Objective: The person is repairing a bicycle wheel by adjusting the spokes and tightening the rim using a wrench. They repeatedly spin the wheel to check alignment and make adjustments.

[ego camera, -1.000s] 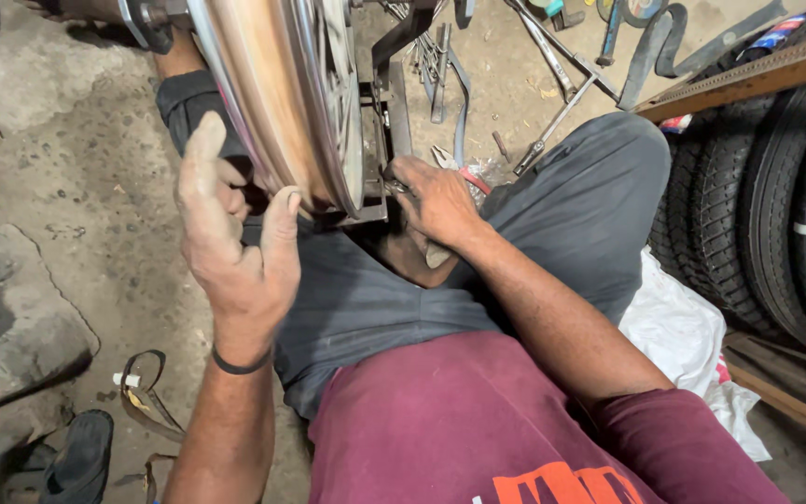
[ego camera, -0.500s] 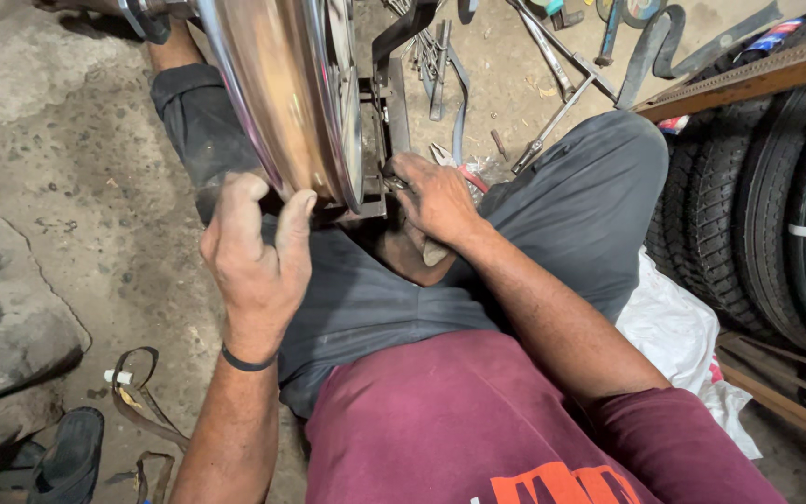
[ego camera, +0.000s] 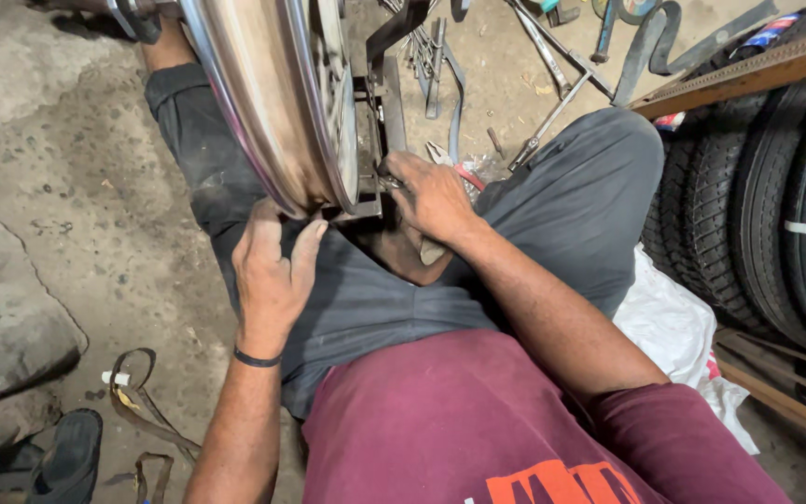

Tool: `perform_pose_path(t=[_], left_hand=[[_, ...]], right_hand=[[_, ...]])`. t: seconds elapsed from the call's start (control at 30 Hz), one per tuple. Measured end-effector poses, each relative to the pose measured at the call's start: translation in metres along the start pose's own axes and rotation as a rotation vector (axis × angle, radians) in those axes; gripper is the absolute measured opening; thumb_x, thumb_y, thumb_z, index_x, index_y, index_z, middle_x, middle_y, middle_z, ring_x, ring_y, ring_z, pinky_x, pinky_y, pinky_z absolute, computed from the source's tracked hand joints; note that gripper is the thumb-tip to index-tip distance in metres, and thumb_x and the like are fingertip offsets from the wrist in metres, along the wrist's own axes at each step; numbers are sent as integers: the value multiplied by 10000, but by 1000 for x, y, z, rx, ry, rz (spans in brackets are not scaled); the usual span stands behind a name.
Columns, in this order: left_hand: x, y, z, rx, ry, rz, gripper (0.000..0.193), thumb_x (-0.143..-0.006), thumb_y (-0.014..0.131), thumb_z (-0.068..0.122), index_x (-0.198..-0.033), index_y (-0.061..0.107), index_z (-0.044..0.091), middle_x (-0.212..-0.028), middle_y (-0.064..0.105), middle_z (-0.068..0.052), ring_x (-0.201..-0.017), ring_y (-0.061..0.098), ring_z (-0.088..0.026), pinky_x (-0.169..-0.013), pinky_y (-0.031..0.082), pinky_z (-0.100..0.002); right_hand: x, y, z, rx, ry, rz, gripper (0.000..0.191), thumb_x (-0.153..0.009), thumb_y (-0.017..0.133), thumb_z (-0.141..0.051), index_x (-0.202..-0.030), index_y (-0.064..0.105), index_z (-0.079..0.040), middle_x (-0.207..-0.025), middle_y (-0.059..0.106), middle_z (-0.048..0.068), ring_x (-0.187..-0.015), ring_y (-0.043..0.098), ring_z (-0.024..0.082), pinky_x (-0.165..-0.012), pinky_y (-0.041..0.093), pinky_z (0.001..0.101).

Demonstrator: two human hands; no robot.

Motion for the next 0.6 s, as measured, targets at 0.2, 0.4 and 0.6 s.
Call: perform_pose_path(t=[0.2, 0.4, 0.6], left_hand=[[-6, 1, -5, 101, 0, -7, 195, -990, 718, 65, -1156, 665, -22, -1100, 720, -188, -991, 725, -356, -872, 562, -388], [-15, -1, 2, 104, 25, -19, 131, -989, 720, 27, -1102, 681, -28, -1049, 724, -191, -945, 730, -318, -838, 560, -364], [-14, -22, 17, 60, -15, 68, 91, -1008, 718, 23, -1033, 644, -23, -928, 667, -158, -824, 665, -283, -786, 530, -350]], right_hand=[[-2, 3, 4, 18, 52, -38, 472, -881, 729, -166, -1315, 608, -27, -1344, 653, 220, -1076, 672, 416, -887, 549, 492], [-2, -3, 1, 22, 1, 15, 493, -859, 741, -161, -1313, 604, -23, -1333, 649, 225, -1107, 670, 432, -917, 553, 485], [0, 5, 6, -5, 22, -27, 476, -858, 742, -157, -1296, 610, -27, -1350, 653, 218, -1088, 670, 425, -901, 552, 490]])
Point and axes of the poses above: each hand's wrist, its own x-axis away from the middle knuckle, its own y-axis out of the palm, z = x × y, the point moved 10 cm from there along -x, towards the middle knuckle
